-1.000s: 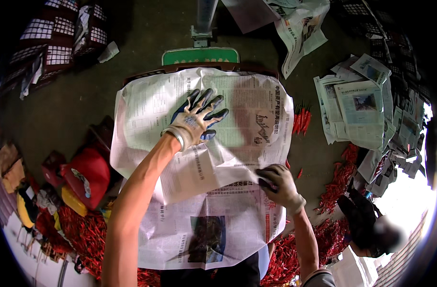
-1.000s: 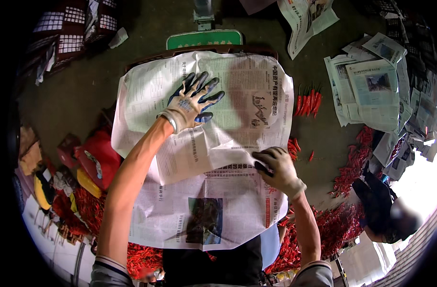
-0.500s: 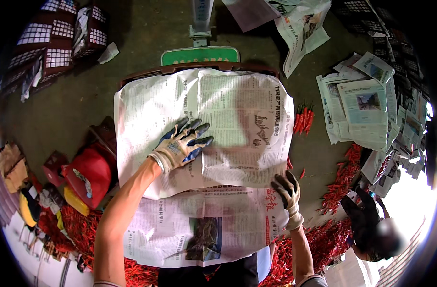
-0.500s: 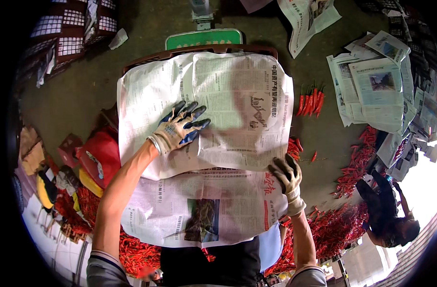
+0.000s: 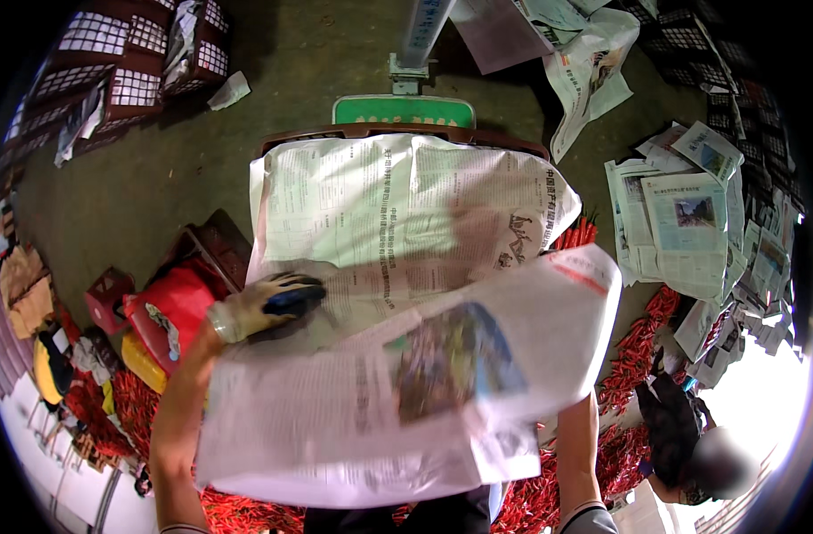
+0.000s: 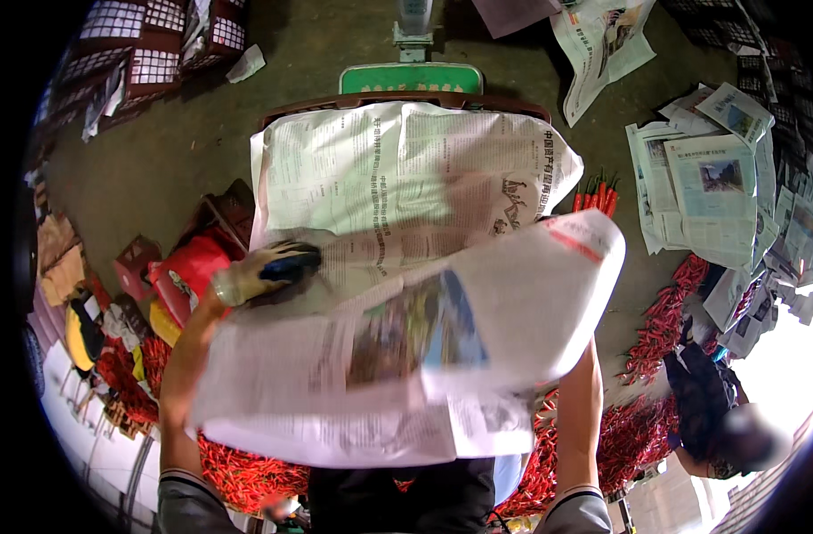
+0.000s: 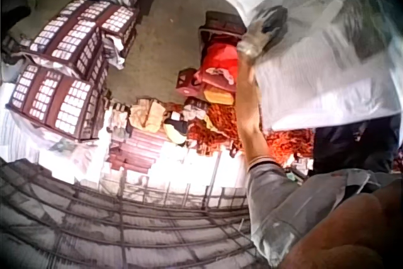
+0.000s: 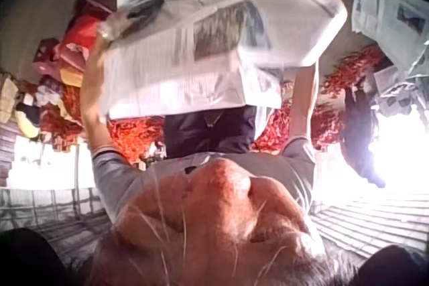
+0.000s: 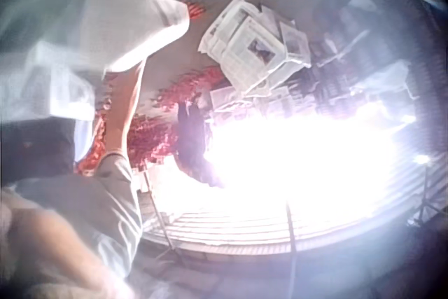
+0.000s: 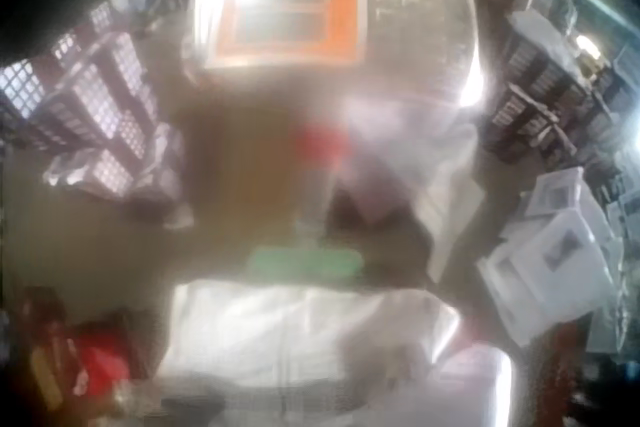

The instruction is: The person sits on the floor and sorts red chili peppers from a large pile, placing them into a newspaper-lined box. They then lift the box, place it on a scale, and wrap the contents with newspaper.

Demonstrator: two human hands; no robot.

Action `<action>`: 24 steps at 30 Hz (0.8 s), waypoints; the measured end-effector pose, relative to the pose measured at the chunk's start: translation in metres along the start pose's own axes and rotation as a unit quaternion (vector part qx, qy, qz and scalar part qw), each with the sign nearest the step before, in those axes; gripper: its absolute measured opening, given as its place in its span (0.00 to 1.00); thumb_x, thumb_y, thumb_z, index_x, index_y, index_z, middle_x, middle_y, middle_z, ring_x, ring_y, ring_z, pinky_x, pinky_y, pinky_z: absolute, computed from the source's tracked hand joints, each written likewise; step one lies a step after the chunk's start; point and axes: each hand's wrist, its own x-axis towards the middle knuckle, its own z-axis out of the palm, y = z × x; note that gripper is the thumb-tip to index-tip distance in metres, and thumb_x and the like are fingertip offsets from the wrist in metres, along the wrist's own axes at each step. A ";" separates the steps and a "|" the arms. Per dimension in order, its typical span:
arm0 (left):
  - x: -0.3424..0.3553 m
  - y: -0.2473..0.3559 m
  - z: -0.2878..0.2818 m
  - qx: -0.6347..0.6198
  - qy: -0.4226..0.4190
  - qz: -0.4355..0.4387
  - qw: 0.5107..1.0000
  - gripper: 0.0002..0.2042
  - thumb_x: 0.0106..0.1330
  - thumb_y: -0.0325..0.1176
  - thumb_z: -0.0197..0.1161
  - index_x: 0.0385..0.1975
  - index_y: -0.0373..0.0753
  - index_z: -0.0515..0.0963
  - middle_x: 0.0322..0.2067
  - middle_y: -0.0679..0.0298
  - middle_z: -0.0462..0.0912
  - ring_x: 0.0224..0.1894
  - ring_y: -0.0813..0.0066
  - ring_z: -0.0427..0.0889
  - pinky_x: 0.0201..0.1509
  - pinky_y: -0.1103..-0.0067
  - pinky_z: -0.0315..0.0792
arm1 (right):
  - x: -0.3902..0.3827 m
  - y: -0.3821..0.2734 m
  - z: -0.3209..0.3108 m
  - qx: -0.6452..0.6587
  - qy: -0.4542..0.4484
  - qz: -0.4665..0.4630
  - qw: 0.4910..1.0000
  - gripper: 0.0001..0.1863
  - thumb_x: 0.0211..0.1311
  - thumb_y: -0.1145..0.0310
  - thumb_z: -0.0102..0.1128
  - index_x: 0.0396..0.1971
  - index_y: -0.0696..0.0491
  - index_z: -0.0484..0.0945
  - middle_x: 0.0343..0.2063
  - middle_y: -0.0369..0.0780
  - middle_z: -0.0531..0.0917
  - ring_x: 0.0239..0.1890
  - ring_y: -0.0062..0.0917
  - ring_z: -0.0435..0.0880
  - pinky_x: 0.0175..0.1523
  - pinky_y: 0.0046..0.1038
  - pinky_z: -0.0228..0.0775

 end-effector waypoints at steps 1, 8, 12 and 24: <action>-0.016 0.008 -0.010 -0.137 0.016 0.025 0.990 0.23 0.63 0.35 0.59 0.59 0.40 0.70 0.57 0.53 0.71 0.62 0.58 0.68 0.67 0.71 0.61 | 0.008 0.007 0.001 0.010 0.013 0.012 1.000 0.12 0.55 0.68 0.62 0.38 0.56 0.81 0.32 0.34 0.82 0.34 0.20 0.79 0.42 0.23 0.68; -0.134 0.011 0.021 0.071 0.170 -0.169 0.968 0.31 0.47 0.22 0.69 0.56 0.35 0.69 0.52 0.53 0.75 0.60 0.57 0.71 0.61 0.70 0.68 | 0.026 0.008 0.029 -0.097 0.097 0.047 0.989 0.11 0.55 0.66 0.67 0.34 0.59 0.83 0.24 0.31 0.82 0.20 0.13 0.73 0.27 0.18 0.65; -0.133 0.022 0.062 -0.067 0.303 -0.160 0.937 0.37 0.49 0.25 0.72 0.61 0.35 0.61 0.57 0.53 0.70 0.57 0.60 0.72 0.60 0.69 0.68 | 0.026 0.023 0.023 0.039 0.077 0.033 0.996 0.07 0.57 0.73 0.62 0.35 0.58 0.83 0.25 0.31 0.82 0.23 0.15 0.75 0.29 0.22 0.69; -0.088 -0.049 0.101 -0.308 0.621 -0.195 0.694 0.16 0.68 0.22 0.47 0.55 0.32 0.61 0.52 0.55 0.74 0.53 0.65 0.75 0.59 0.72 0.69 | -0.096 -0.053 0.032 -0.188 0.142 -0.300 0.924 0.34 0.61 0.64 0.60 0.64 0.60 0.59 0.60 0.48 0.67 0.64 0.33 0.64 0.68 0.35 0.54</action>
